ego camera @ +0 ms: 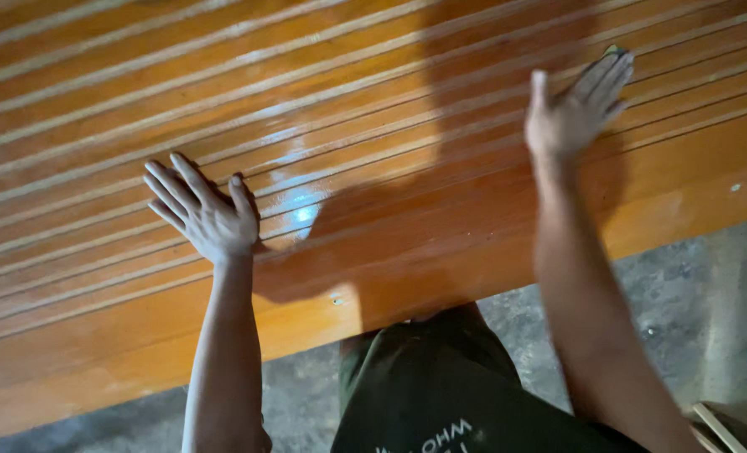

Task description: The person sands a long wooden plank with a sanding block, moving back and forth along the surface. They reposition the plank and continue sanding different sections while another person briefly works nearby.

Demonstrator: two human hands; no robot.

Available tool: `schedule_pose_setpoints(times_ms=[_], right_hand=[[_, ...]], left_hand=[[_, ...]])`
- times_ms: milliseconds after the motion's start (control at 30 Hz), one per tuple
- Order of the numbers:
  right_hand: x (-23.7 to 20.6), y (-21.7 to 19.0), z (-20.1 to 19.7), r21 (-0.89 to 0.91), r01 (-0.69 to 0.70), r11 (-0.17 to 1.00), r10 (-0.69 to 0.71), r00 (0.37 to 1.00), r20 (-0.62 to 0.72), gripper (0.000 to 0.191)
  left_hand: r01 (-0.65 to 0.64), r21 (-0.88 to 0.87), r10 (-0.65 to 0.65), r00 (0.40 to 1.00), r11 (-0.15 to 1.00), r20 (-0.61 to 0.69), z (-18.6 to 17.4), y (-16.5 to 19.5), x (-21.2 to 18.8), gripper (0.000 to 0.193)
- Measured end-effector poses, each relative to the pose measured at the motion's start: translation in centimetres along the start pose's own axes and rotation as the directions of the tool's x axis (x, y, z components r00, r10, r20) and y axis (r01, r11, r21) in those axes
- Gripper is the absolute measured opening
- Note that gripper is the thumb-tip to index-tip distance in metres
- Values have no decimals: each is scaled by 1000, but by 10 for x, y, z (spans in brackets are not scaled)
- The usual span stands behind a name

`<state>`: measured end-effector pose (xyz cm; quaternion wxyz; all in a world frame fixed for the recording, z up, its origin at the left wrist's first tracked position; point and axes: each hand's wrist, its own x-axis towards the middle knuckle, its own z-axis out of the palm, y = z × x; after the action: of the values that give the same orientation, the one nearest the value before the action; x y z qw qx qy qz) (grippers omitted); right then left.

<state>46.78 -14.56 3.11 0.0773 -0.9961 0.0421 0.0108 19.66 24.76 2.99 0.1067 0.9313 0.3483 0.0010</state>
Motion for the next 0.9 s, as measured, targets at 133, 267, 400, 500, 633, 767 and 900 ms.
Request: schedule_pose_setpoints(times_ms=[133, 267, 400, 500, 633, 767, 900], right_hand=[[-107, -121, 49, 471, 331, 817, -373, 928, -4, 85], [-178, -187, 62, 447, 720, 531, -842, 507, 184, 79], [-79, -100, 17, 230, 608, 760, -633, 772, 51, 63], [-20, -63, 5, 14, 498, 867, -496, 866, -62, 67], [-95, -151, 42, 247, 368, 896, -369, 928, -45, 77], [-206, -254, 87, 231, 751, 619, -785, 601, 152, 89], [-141, -195, 78, 606, 441, 662, -630, 766, 131, 90]], left_hand=[[-5, -16, 5, 1000, 1000, -1, 5, 4, 0, 87], [-10, -14, 10, 999, 1000, -45, 1, 4, 0, 81], [19, -9, -19, 999, 1000, -45, -4, 1, 4, 81], [29, 9, -28, 998, 1000, -50, 1, -1, 5, 80], [16, -17, -17, 999, 1000, -37, 15, -9, -1, 79], [-6, 46, 6, 1000, 999, 20, 11, -37, 5, 69], [136, 34, -137, 990, 990, 27, -21, -99, 33, 66]])
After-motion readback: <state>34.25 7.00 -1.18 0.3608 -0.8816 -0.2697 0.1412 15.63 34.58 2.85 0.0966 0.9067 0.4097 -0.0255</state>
